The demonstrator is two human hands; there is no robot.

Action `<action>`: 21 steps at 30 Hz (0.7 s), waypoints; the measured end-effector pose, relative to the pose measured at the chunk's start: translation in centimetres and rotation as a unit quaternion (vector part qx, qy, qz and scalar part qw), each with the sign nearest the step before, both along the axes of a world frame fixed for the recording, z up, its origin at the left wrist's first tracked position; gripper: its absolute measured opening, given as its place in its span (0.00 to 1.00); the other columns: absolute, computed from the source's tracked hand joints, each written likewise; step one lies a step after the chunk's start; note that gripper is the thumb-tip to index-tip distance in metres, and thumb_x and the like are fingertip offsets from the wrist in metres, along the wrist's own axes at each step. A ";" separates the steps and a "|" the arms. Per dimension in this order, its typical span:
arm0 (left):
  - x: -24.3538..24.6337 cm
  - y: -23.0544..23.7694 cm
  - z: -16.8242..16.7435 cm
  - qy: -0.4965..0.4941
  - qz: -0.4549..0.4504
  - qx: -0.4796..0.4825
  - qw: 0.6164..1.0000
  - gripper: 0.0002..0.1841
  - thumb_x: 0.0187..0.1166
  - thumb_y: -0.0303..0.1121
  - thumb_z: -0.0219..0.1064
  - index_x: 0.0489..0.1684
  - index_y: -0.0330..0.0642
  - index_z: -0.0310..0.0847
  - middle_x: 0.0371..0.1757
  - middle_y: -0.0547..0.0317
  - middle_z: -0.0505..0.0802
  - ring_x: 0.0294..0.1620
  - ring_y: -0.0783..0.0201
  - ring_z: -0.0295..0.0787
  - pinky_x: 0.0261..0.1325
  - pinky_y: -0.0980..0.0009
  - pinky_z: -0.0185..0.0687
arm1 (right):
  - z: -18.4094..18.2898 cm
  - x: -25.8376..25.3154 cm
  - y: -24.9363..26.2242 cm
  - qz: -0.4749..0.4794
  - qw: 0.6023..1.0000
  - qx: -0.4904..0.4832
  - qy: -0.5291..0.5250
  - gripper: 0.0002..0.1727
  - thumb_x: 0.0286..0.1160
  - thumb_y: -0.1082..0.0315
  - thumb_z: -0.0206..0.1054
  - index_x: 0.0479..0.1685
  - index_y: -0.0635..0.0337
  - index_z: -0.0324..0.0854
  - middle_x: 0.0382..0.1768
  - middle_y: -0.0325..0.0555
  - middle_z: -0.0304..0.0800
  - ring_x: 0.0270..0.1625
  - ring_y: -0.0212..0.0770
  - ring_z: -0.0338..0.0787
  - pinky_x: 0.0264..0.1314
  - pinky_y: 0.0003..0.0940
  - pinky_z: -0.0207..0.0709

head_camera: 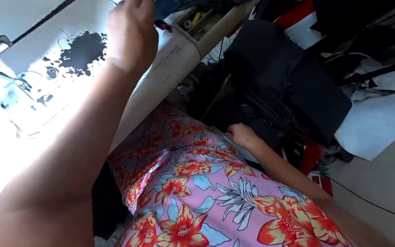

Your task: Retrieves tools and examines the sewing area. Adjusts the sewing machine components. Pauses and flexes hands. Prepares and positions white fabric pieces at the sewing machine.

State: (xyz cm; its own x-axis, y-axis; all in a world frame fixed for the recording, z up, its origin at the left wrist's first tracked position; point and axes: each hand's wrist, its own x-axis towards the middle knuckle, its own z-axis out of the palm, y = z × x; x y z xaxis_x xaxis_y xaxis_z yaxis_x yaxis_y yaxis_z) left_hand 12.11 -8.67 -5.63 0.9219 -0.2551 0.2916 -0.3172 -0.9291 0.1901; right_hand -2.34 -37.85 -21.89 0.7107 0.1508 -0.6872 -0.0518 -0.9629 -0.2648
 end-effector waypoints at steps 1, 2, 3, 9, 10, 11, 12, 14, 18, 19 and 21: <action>-1.8 1.3 -0.1 -0.031 -0.017 -0.015 0.999 0.15 0.86 0.27 0.52 0.56 0.24 0.81 0.61 0.26 0.87 0.63 0.26 0.86 0.61 0.31 0.77 | -0.3 -0.3 0.3 -0.004 1.000 -0.017 0.011 0.19 0.87 0.57 0.62 0.49 0.65 0.89 0.50 0.63 0.92 0.60 0.63 0.90 0.62 0.66 0.79; -3.8 2.7 -0.2 -0.057 -0.029 -0.026 0.998 0.15 0.87 0.28 0.52 0.54 0.24 0.81 0.58 0.25 0.87 0.61 0.27 0.86 0.60 0.33 0.78 | -0.6 -0.5 0.6 -0.008 0.999 -0.030 0.021 0.19 0.87 0.57 0.62 0.48 0.66 0.89 0.50 0.64 0.92 0.60 0.64 0.90 0.62 0.67 0.79; -5.9 4.2 -0.3 -0.070 -0.034 -0.032 0.996 0.15 0.88 0.29 0.52 0.54 0.25 0.80 0.56 0.23 0.86 0.58 0.27 0.86 0.58 0.35 0.78 | -0.9 -0.7 0.9 -0.010 0.998 -0.044 0.036 0.19 0.87 0.58 0.62 0.48 0.68 0.88 0.52 0.66 0.91 0.61 0.65 0.89 0.62 0.67 0.79; -17.1 13.4 -2.2 -0.094 0.022 -0.038 0.995 0.14 0.88 0.31 0.56 0.58 0.33 0.84 0.54 0.29 0.87 0.56 0.37 0.86 0.61 0.48 0.80 | -2.0 -1.2 2.4 -0.003 0.997 -0.074 0.036 0.15 0.85 0.65 0.60 0.53 0.66 0.88 0.57 0.65 0.90 0.66 0.65 0.88 0.64 0.68 0.78; -18.7 14.5 -2.4 -0.070 0.047 -0.041 0.996 0.14 0.87 0.32 0.57 0.57 0.33 0.85 0.57 0.30 0.88 0.60 0.39 0.86 0.65 0.49 0.80 | -1.7 -1.4 2.4 0.002 0.998 -0.062 0.012 0.15 0.86 0.66 0.59 0.54 0.66 0.88 0.56 0.66 0.91 0.65 0.66 0.88 0.65 0.67 0.78; -19.9 15.5 -2.5 -0.039 0.061 -0.057 0.996 0.14 0.86 0.32 0.57 0.55 0.31 0.84 0.59 0.30 0.87 0.62 0.39 0.85 0.67 0.48 0.79 | -1.2 -1.5 2.5 0.000 0.999 -0.045 -0.013 0.15 0.87 0.66 0.58 0.54 0.66 0.87 0.55 0.67 0.90 0.65 0.67 0.88 0.65 0.68 0.78; -21.1 16.3 -2.8 -0.004 0.067 -0.075 0.995 0.14 0.84 0.31 0.59 0.55 0.28 0.84 0.62 0.30 0.85 0.66 0.38 0.82 0.70 0.47 0.78 | -0.7 -1.5 2.4 -0.011 0.999 -0.022 -0.042 0.16 0.90 0.66 0.56 0.55 0.68 0.86 0.54 0.69 0.90 0.64 0.69 0.88 0.65 0.69 0.78; -23.0 17.5 -3.4 0.043 0.072 -0.094 0.992 0.15 0.82 0.29 0.59 0.59 0.30 0.84 0.70 0.32 0.83 0.71 0.38 0.80 0.74 0.44 0.75 | 0.7 -1.2 2.5 -0.050 0.992 0.037 -0.108 0.18 0.92 0.66 0.53 0.54 0.71 0.85 0.49 0.72 0.90 0.59 0.72 0.90 0.61 0.71 0.78; -25.2 17.9 -3.4 0.103 0.069 -0.112 0.986 0.23 0.82 0.32 0.53 0.69 0.32 0.83 0.81 0.41 0.79 0.81 0.43 0.76 0.80 0.42 0.70 | 5.4 1.4 4.1 -0.082 0.947 0.176 -0.255 0.18 0.91 0.66 0.54 0.44 0.77 0.82 0.35 0.69 0.87 0.44 0.66 0.90 0.51 0.67 0.79; -25.3 17.5 -3.2 0.103 0.083 -0.115 0.985 0.23 0.84 0.39 0.53 0.67 0.32 0.84 0.80 0.42 0.80 0.82 0.45 0.76 0.81 0.42 0.69 | 7.0 2.6 4.9 -0.076 0.934 0.202 -0.284 0.18 0.91 0.66 0.54 0.43 0.77 0.82 0.35 0.67 0.87 0.42 0.62 0.89 0.51 0.62 0.79; -24.9 16.3 -3.1 0.067 0.110 -0.115 0.985 0.22 0.86 0.43 0.61 0.57 0.29 0.88 0.75 0.38 0.85 0.77 0.41 0.80 0.77 0.39 0.72 | 10.5 5.3 6.8 -0.059 0.903 0.262 -0.336 0.18 0.90 0.66 0.55 0.44 0.76 0.83 0.35 0.62 0.87 0.40 0.53 0.88 0.51 0.53 0.80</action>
